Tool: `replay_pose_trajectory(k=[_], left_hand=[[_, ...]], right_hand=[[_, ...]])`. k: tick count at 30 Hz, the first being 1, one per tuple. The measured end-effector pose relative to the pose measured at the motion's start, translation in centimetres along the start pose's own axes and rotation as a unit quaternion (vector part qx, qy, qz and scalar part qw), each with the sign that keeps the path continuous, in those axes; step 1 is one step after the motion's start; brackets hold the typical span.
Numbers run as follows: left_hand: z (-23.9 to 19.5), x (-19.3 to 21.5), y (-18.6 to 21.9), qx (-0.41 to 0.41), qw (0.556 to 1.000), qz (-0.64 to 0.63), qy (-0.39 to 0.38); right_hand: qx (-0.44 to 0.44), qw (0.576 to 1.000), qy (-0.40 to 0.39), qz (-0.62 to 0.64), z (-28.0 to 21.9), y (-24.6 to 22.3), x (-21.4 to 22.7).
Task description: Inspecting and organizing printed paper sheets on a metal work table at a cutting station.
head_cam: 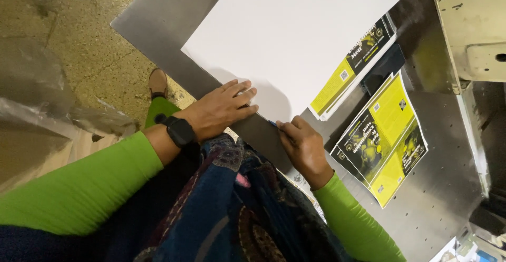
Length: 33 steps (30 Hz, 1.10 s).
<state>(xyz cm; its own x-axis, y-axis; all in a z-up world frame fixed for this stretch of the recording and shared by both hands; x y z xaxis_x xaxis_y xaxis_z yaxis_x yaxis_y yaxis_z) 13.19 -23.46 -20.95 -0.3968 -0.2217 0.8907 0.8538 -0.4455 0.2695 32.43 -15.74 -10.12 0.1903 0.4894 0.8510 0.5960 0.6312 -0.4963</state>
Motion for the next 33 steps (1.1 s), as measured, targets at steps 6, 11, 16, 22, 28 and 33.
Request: replay_pose_trajectory(k=[6, 11, 16, 22, 28, 33], left_hand=[[-0.2, 0.4, 0.3, -0.011, 1.0, 0.012, 0.006], [-0.1, 1.1, 0.3, -0.005, 1.0, -0.004, -0.02], [0.2, 1.8, 0.3, -0.002, 0.997, -0.001, -0.073], [0.3, 1.5, 0.1, -0.006, 0.995, 0.005, -0.099], [0.4, 1.7, 0.0, -0.008, 0.991, -0.002, -0.135], [0.5, 2.1, 0.0, -0.004, 0.988, -0.014, -0.151]], right_hand=[[-0.001, 1.0, -0.003, 0.009, -0.5, -0.5, 0.9], [-0.006, 1.0, 0.0, -0.004, -1.4, 0.7, 0.8], [-0.019, 1.0, 0.004, -0.001, -1.9, 1.2, 0.9], [-0.016, 1.0, 0.011, 0.009, -2.6, 1.8, 1.1], [-0.029, 0.999, 0.019, 0.0, -3.8, 2.7, 1.5], [-0.033, 0.999, 0.014, 0.014, -4.7, 3.4, 2.0]])
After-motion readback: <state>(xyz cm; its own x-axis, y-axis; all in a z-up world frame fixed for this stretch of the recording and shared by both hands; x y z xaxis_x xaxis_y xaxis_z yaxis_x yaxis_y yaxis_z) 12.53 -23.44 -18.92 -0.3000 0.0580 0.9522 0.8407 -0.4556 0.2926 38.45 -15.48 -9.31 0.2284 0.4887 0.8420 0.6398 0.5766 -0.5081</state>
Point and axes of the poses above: each hand's wrist, its own z-axis towards the middle knuckle, its own x-axis out of the back of the hand, y = z × x, the point moved 3 cm from there along z, towards the middle knuckle, and after that the axes turned 12 degrees about z, right-handed, at the moved point
